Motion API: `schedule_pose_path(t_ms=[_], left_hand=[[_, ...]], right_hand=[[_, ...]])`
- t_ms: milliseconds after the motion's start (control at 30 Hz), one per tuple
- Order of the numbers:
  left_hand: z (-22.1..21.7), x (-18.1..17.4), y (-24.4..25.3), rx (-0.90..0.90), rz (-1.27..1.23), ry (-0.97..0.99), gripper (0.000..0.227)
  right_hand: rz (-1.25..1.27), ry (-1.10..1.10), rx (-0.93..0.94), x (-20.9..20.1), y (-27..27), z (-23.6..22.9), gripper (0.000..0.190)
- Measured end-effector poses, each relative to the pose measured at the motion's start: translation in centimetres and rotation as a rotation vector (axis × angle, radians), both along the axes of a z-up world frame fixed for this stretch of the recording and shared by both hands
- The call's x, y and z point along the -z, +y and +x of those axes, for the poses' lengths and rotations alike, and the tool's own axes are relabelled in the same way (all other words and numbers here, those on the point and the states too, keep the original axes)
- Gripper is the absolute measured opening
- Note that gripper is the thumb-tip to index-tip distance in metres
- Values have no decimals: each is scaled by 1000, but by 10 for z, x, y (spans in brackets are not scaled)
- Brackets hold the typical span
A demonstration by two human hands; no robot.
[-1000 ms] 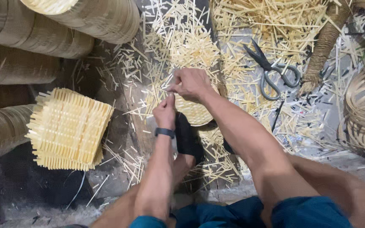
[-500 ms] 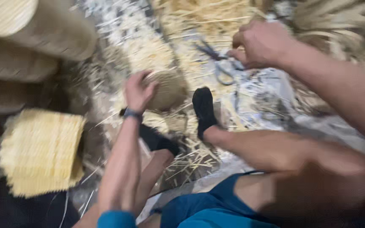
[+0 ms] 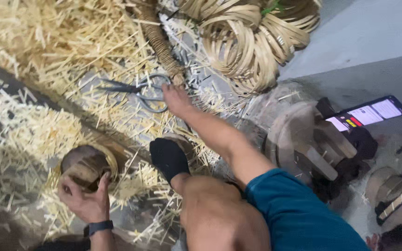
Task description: The person weaves thin bamboo strips into a flat circular base, then places a circular bamboo ring on top and uses shears to trim the excess strips flush with the ring. The person repeats this process for multiple bases, stacking the finished pieces nearby.
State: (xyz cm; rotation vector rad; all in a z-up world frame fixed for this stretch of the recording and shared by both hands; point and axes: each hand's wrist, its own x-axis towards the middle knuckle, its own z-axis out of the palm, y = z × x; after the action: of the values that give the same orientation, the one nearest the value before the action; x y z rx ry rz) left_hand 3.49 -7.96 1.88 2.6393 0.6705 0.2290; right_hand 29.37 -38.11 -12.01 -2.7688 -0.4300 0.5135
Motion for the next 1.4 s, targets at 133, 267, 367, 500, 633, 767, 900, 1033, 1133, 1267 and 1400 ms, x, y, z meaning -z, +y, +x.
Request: schedule_pose_path(t_ms=[133,267,367,500,633,767,900,1033,1133,1267,1400], left_hand=[[6,20,3,-40,-144,-39,97],[19,28,3,-198,-109,-35,100],[25,21,13,-177,-170,-113,90],[10,14,27,25,15,-262,85],[22,42,15,100,57,-224,88],[22,48,26,194,-74,-106,91],[20,31,21,278,-126,-106,96],[33,20,-4,330,-251,-47,93],[34,6,-1,371,-308,-28,91],[28,-5,1,286,-300,-73,94],[32,12,-20,46,-326,-44,101]], right_hand=[[67,-40,-67,-9,15,4,48],[3,-66,-52,-19,43,7,68],[-6,130,53,-26,42,9,49],[16,475,147,-32,46,-3,50],[183,680,91,-52,37,-14,41],[164,361,-166,-74,33,-31,48],[13,196,-393,-92,53,-44,72],[-74,253,-349,-101,86,-41,64],[-119,229,-473,-102,94,-29,49],[-114,148,-571,-96,76,-7,27],[69,-214,-597,-86,66,-1,52]])
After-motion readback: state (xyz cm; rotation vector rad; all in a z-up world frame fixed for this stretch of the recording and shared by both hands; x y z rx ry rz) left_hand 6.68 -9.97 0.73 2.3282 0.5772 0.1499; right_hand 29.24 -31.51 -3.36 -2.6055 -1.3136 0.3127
